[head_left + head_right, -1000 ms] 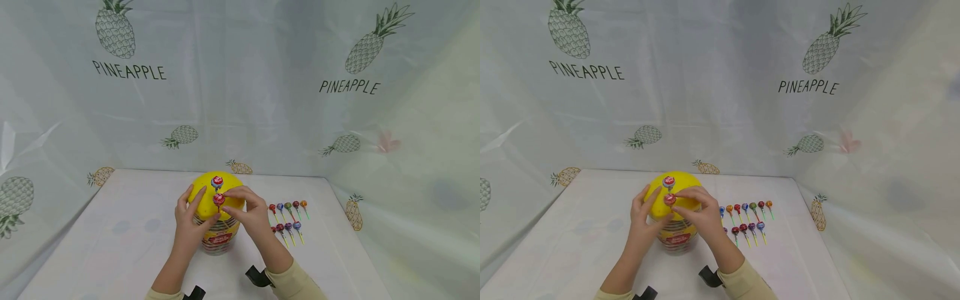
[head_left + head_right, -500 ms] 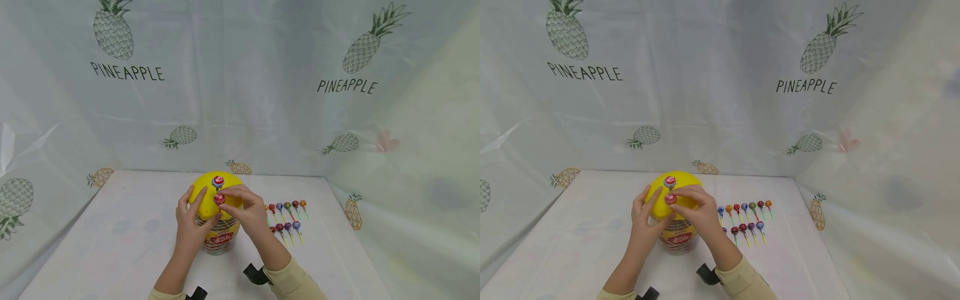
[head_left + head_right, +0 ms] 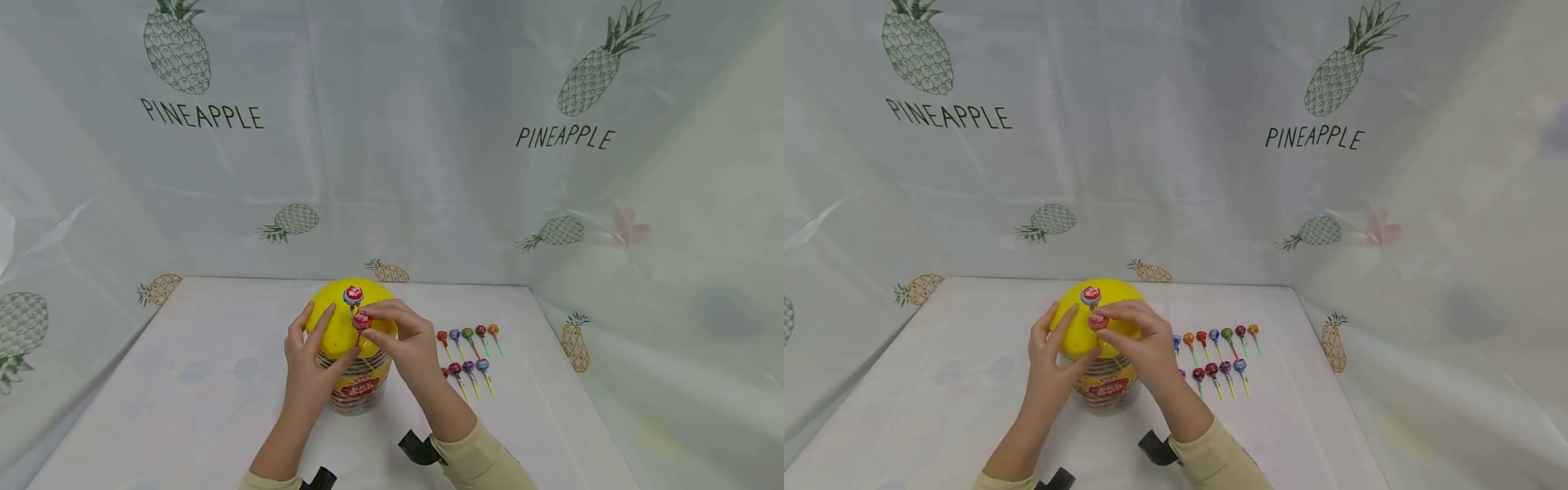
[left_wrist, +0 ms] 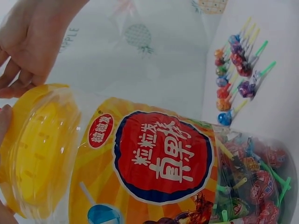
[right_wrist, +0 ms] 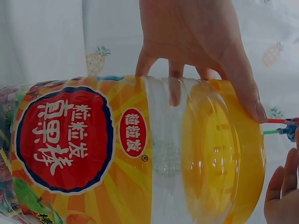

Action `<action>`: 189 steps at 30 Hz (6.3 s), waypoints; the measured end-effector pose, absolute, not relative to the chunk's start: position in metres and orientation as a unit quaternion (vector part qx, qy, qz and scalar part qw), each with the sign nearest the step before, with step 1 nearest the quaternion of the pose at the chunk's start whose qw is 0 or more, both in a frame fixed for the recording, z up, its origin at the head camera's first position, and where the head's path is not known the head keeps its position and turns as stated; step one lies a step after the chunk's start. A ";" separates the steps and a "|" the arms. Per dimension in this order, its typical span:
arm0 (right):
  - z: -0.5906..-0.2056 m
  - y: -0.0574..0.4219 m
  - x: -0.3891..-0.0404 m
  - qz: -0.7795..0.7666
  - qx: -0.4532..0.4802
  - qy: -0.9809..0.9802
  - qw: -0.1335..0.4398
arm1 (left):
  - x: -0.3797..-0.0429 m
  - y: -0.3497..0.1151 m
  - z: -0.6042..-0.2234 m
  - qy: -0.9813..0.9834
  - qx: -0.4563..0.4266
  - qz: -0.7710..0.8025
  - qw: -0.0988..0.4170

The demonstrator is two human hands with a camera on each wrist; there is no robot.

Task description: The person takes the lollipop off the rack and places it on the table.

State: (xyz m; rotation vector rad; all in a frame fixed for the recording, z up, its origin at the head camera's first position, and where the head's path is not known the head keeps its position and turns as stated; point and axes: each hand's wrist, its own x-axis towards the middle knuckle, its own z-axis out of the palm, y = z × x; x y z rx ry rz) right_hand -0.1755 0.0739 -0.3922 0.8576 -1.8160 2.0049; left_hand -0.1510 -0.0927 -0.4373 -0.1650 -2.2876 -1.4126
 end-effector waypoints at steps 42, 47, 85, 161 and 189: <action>-0.470 0.243 -0.180 0.734 0.077 -0.659 0.146 | -0.156 -0.093 -0.445 -0.811 -0.071 -0.545 0.199; -0.484 0.266 -0.183 0.719 0.030 -0.681 0.133 | -0.154 -0.095 -0.443 -0.819 -0.073 -0.537 0.190; -0.571 0.336 -0.237 0.511 -0.115 -0.852 -0.013 | -0.154 -0.096 -0.442 -0.824 -0.078 -0.526 0.196; -0.377 0.113 -0.202 0.681 0.269 -0.678 0.064 | -0.151 -0.096 -0.444 -0.826 -0.077 -0.523 0.198; -0.362 0.066 -0.205 0.695 0.299 -0.652 0.051 | -0.150 -0.096 -0.444 -0.825 -0.076 -0.522 0.202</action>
